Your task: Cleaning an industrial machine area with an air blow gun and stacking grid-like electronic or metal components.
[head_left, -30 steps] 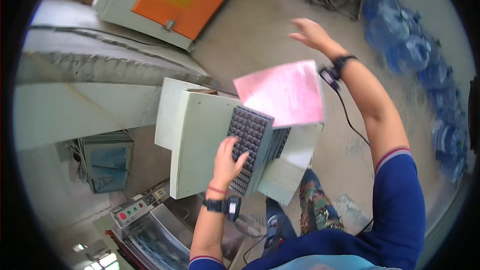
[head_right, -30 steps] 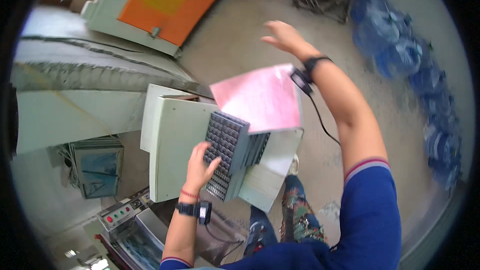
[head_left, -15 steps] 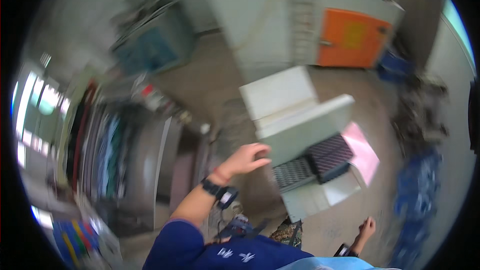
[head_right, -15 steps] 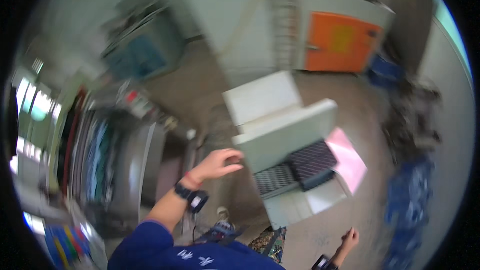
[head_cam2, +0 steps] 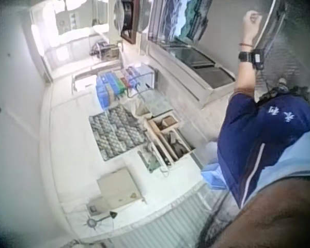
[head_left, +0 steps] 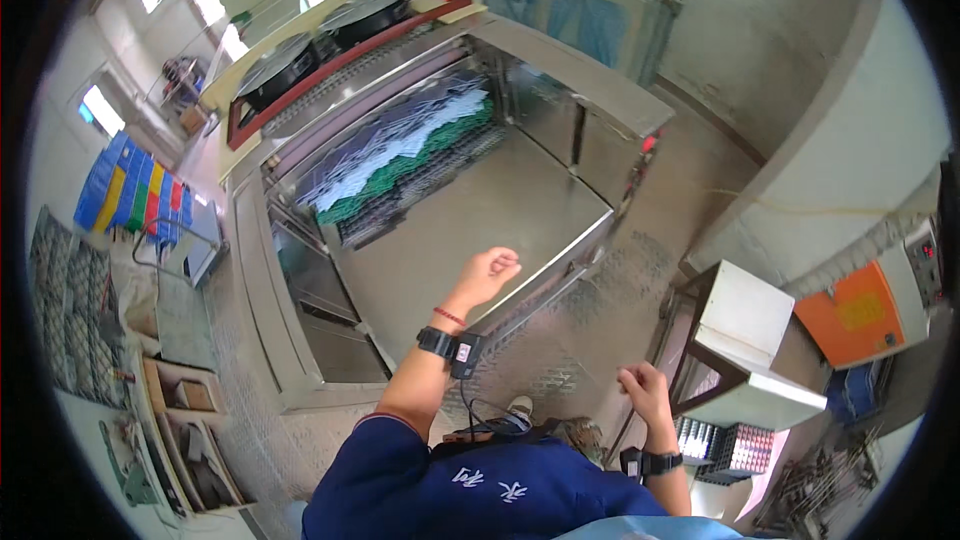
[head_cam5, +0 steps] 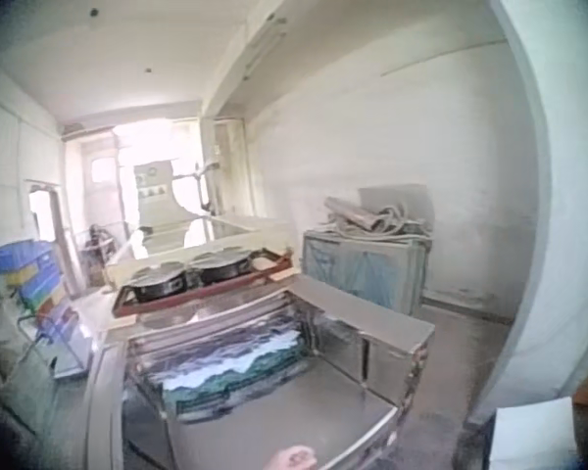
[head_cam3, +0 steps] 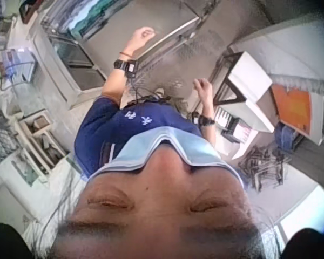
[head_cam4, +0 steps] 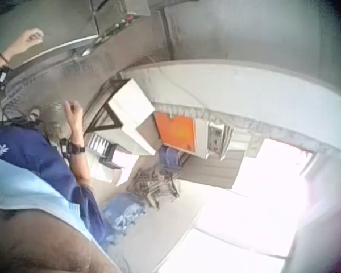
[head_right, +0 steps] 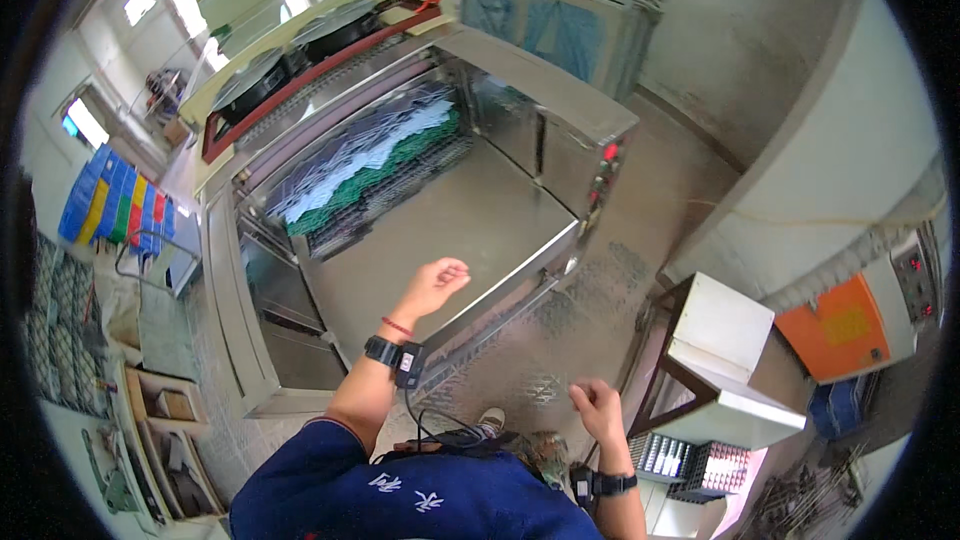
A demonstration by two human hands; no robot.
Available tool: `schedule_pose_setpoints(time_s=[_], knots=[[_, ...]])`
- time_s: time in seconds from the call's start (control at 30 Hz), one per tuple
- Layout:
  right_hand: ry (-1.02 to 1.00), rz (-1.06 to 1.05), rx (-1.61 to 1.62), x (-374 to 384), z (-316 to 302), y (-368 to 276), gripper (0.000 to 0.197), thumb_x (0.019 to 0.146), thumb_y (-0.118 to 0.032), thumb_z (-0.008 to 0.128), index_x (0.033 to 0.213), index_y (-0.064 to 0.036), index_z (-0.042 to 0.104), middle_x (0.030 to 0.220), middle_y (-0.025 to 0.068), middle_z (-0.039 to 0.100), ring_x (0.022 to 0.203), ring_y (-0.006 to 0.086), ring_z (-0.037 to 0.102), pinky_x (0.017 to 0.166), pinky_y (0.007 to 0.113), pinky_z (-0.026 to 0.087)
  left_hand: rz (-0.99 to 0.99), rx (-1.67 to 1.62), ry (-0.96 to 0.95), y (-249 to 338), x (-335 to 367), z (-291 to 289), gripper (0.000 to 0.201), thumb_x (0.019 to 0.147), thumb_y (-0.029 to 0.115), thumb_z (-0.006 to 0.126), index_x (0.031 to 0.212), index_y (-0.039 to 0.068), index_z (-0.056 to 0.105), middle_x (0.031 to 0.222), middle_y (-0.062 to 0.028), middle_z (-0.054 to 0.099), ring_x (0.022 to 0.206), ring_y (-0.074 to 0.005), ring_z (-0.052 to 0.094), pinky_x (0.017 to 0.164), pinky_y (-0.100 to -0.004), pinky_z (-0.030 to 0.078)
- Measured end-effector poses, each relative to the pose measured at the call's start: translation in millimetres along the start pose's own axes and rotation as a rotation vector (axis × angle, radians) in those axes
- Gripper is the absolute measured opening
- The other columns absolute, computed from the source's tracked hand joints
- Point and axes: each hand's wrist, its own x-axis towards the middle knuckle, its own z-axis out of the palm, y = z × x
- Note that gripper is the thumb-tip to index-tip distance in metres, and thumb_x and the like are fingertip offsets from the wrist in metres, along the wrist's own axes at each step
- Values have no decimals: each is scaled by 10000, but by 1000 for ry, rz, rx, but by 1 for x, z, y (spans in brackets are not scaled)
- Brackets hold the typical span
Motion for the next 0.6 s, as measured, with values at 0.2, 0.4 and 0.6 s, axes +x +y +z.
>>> schedule_pose_setpoints(time_s=[0.2, 0.4, 0.6], knots=[[-293, -228, -159, 110, 86, -66, 220, 844, -198, 625, 839, 22, 630, 622, 30, 565, 567, 84, 519, 522, 242, 417, -166, -350, 272, -78, -42, -79, 260, 815, 167, 676, 1005, 7, 599, 920, -87, 650, 822, -127, 616, 737, -258, 503], [-548, -113, 47, 239, 144, -110, 239, 890, -216, 585, 889, 22, 601, 687, 21, 589, 594, 91, 539, 542, 234, 424, -284, -293, 456, -98, -63, -136, 253, 824, 148, 663, 1009, -8, 585, 895, -71, 637, 807, -128, 612, 730, -254, 499], [-501, 9, 390, 369, 188, -128, 207, 879, -171, 597, 982, 5, 630, 777, 45, 623, 622, 104, 571, 600, 220, 472, -382, -14, 580, -109, -33, -165, 179, 817, 158, 652, 922, 13, 650, 797, -38, 651, 740, -94, 591, 671, -250, 481]])
